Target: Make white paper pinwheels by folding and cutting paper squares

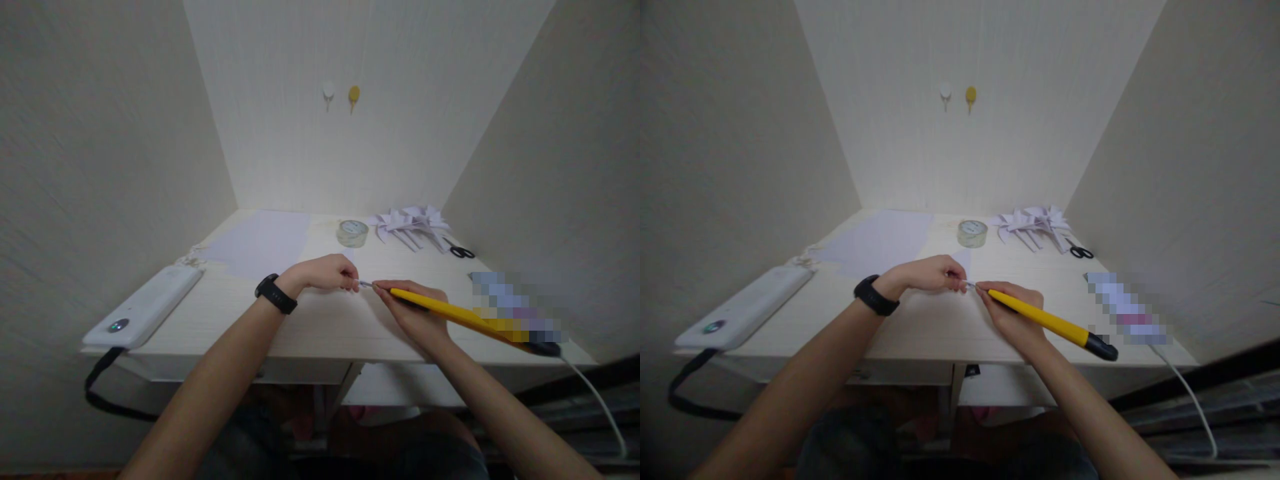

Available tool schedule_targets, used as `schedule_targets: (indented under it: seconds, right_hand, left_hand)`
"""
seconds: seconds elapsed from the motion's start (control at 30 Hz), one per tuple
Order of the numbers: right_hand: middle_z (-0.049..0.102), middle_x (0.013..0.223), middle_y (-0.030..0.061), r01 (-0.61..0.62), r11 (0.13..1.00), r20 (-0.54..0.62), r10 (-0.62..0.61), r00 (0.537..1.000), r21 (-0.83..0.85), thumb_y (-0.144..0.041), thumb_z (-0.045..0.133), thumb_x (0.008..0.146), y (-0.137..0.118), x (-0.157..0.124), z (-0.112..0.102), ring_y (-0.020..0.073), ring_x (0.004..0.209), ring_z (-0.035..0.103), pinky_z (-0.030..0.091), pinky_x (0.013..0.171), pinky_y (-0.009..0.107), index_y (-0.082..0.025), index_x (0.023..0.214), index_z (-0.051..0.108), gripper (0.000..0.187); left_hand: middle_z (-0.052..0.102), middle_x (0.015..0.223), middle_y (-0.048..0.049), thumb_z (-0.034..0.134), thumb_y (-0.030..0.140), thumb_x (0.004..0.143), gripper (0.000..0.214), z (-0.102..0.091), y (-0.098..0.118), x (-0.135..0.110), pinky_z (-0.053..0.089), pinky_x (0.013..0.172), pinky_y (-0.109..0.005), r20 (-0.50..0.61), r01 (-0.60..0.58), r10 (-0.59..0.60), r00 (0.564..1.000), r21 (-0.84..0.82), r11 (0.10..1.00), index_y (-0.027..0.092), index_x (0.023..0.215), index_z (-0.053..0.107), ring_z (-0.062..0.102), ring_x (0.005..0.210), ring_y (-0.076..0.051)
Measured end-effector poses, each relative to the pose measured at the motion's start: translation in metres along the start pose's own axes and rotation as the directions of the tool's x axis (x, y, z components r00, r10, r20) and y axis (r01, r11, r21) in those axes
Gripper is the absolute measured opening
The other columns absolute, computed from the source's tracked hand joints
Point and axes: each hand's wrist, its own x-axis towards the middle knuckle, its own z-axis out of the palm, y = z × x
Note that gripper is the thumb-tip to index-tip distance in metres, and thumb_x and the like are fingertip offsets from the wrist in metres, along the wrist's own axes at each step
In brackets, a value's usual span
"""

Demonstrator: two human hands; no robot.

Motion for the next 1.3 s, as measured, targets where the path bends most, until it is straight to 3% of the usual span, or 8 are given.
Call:
schedule_targets:
  seconds: [0.13,0.3,0.47,0.6,0.77,0.9,1.03,1.3]
  right_hand:
    - [0.078,0.085,-0.0003,0.021,0.997,0.132,-0.031,0.991,0.077,-0.034,0.069,0.080,0.000,0.001,-0.009,0.0233,0.080,0.074,0.060,0.078,0.036,-0.029,0.079,0.078,0.010]
    - [0.078,0.089,-0.0007,0.116,0.980,0.265,-0.157,0.951,0.163,-0.031,0.065,0.082,0.001,0.004,-0.022,0.0217,0.081,0.074,0.060,0.079,0.034,-0.029,0.082,0.078,0.013]
    - [0.078,0.087,-0.0004,0.150,0.973,0.266,-0.193,0.944,0.173,-0.031,0.065,0.082,0.001,0.006,-0.023,0.0218,0.080,0.075,0.060,0.078,0.034,-0.029,0.083,0.078,0.013]
    - [0.078,0.082,0.0007,0.048,0.998,0.122,-0.054,0.991,0.049,-0.034,0.069,0.080,-0.004,0.005,-0.014,0.0230,0.077,0.074,0.060,0.076,0.035,-0.028,0.077,0.077,0.011]
    - [0.078,0.084,0.0017,-0.007,1.000,0.018,0.007,1.000,0.007,-0.036,0.069,0.080,-0.009,0.002,-0.004,0.0240,0.079,0.074,0.060,0.078,0.036,-0.027,0.076,0.077,0.012]
    - [0.078,0.085,0.0003,0.035,0.998,0.117,-0.041,0.992,0.054,-0.036,0.069,0.080,-0.006,0.004,-0.010,0.0242,0.080,0.074,0.060,0.077,0.037,-0.030,0.079,0.078,0.011]
    - [0.078,0.088,-0.0006,0.113,0.983,0.259,-0.148,0.954,0.147,-0.032,0.066,0.081,-0.001,0.008,-0.021,0.0231,0.081,0.075,0.060,0.079,0.036,-0.030,0.081,0.078,0.012]
    - [0.078,0.091,0.0006,0.131,0.977,0.297,-0.176,0.939,0.167,-0.027,0.065,0.082,0.004,0.011,-0.027,0.0224,0.084,0.074,0.060,0.079,0.034,-0.028,0.085,0.078,0.013]
  left_hand:
    - [0.068,0.071,-0.0034,0.060,0.016,0.080,0.013,-0.001,0.001,-0.001,0.043,0.066,-0.022,0.045,0.005,-0.003,0.999,-0.038,0.999,0.012,0.079,0.073,0.058,0.067,-0.012]
    - [0.068,0.072,-0.0043,0.059,0.014,0.078,0.014,0.000,0.002,-0.002,0.042,0.066,-0.024,0.093,0.040,-0.033,0.995,-0.069,0.997,0.011,0.080,0.073,0.059,0.068,-0.013]
    - [0.067,0.072,-0.0046,0.060,0.017,0.079,0.015,0.001,0.000,-0.002,0.042,0.066,-0.024,0.092,0.030,-0.026,0.995,-0.042,0.999,0.011,0.081,0.073,0.058,0.068,-0.014]
    - [0.068,0.075,-0.0047,0.059,0.015,0.080,0.015,0.000,-0.001,0.000,0.043,0.068,-0.023,0.046,-0.032,0.033,0.998,-0.021,0.999,0.010,0.083,0.073,0.059,0.071,-0.013]
    - [0.069,0.075,-0.0035,0.059,0.014,0.081,0.014,0.000,0.000,0.000,0.042,0.069,-0.023,0.002,-0.025,0.025,1.000,0.032,0.999,0.012,0.082,0.073,0.058,0.070,-0.012]
    - [0.069,0.076,-0.0041,0.060,0.014,0.080,0.014,-0.001,0.001,-0.001,0.041,0.068,-0.023,0.011,-0.027,0.027,1.000,0.055,0.998,0.012,0.082,0.074,0.058,0.070,-0.013]
    - [0.069,0.074,-0.0033,0.061,0.015,0.081,0.013,-0.001,0.002,-0.002,0.041,0.067,-0.022,0.042,-0.008,0.006,0.999,0.033,0.999,0.013,0.081,0.074,0.058,0.069,-0.012]
    - [0.069,0.073,-0.0042,0.060,0.015,0.079,0.014,0.000,0.001,-0.002,0.041,0.066,-0.023,0.055,-0.017,0.017,0.998,-0.009,1.000,0.012,0.081,0.074,0.058,0.069,-0.013]
